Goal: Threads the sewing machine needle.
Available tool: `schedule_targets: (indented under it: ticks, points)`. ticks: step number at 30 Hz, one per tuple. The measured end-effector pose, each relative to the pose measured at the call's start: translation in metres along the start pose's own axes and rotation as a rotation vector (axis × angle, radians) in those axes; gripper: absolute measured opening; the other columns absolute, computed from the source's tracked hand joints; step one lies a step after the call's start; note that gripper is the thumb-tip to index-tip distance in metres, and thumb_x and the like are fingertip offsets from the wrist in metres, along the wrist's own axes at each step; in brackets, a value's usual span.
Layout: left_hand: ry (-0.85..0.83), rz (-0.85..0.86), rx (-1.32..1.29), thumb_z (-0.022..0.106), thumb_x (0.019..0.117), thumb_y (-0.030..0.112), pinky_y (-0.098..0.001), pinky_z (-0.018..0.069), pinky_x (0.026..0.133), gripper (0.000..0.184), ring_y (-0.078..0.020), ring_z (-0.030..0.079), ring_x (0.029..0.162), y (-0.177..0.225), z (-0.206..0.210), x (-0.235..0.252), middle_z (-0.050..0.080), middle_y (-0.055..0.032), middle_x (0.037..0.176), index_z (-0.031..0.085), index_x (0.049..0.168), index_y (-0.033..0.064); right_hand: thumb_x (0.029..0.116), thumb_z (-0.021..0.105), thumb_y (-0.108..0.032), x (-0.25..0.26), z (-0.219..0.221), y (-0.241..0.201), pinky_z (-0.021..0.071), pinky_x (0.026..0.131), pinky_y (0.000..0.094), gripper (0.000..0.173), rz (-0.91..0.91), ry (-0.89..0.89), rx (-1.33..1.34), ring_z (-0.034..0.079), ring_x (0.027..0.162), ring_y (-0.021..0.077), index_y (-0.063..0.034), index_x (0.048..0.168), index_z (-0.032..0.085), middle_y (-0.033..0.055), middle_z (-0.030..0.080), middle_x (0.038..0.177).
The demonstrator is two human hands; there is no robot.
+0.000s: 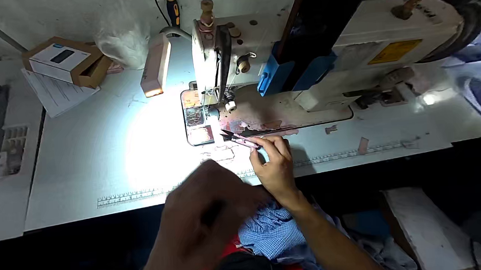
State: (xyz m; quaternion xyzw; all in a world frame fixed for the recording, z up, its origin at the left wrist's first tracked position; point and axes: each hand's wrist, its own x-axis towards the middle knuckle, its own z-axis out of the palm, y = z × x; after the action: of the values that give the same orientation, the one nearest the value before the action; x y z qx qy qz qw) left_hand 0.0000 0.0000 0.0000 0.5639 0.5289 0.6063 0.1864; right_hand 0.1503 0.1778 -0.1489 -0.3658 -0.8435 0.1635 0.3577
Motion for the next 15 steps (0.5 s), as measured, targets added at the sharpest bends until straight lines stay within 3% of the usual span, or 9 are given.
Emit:
schedule_targets:
  ticks: [3,6,10,12,15]
  points:
    - [0.174,-0.200,0.448,0.063,0.1008,0.021,-0.0269,0.0536,0.077,0.020,-0.0056,0.063,0.083,-0.094,0.009,-0.022,0.069,0.0036,0.092,0.072,0.117,0.0122,0.0973,0.067,-0.020,0.022,-0.010,-0.015,0.0562,0.075,0.0277,0.025,0.038,0.047,0.224,0.066,0.088,0.0117,-0.0085,0.117,0.075,0.0055,0.072,0.100]
    - [0.225,-0.337,0.595,0.063,0.1000,0.026,-0.0243,0.0549,0.075,0.024,-0.0072,0.063,0.083,-0.138,0.013,-0.048,0.067,-0.0003,0.093,0.073,0.114,0.0086,0.1005,0.065,-0.017,0.051,-0.015,-0.042,0.0552,0.059,0.0202,0.023,0.096,0.055,0.448,0.063,0.066,0.0028,-0.0071,0.119,0.073,-0.0002,0.072,0.085]
    - [0.307,-0.243,0.514,0.068,0.0967,0.018,-0.0197,0.0553,0.070,0.020,-0.0039,0.064,0.077,-0.133,0.014,-0.043,0.070,0.0004,0.089,0.076,0.111,0.0054,0.1006,0.066,-0.015,0.073,-0.002,-0.061,0.0434,0.044,0.0182,0.023,0.150,0.062,0.577,0.051,0.051,0.0031,-0.0105,0.122,0.073,-0.0025,0.063,0.071]
    - [0.351,-0.205,0.458,0.070,0.0954,0.015,-0.0190,0.0535,0.066,0.020,-0.0025,0.062,0.072,-0.125,0.015,-0.028,0.070,0.0018,0.085,0.077,0.111,0.0051,0.1004,0.066,-0.014,0.079,0.003,-0.061,0.0382,0.040,0.0178,0.024,0.176,0.088,0.639,0.046,0.047,0.0038,-0.0110,0.123,0.073,-0.0022,0.060,0.070]
    - [0.419,-0.177,0.324,0.072,0.0939,0.008,-0.0168,0.0492,0.057,0.022,0.0002,0.058,0.063,-0.113,0.024,0.002,0.072,0.0025,0.083,0.077,0.114,0.0040,0.1000,0.067,-0.012,0.082,0.009,-0.058,0.0384,0.041,0.0162,0.023,0.214,0.105,0.723,0.047,0.048,0.0026,-0.0095,0.122,0.073,-0.0024,0.062,0.071]
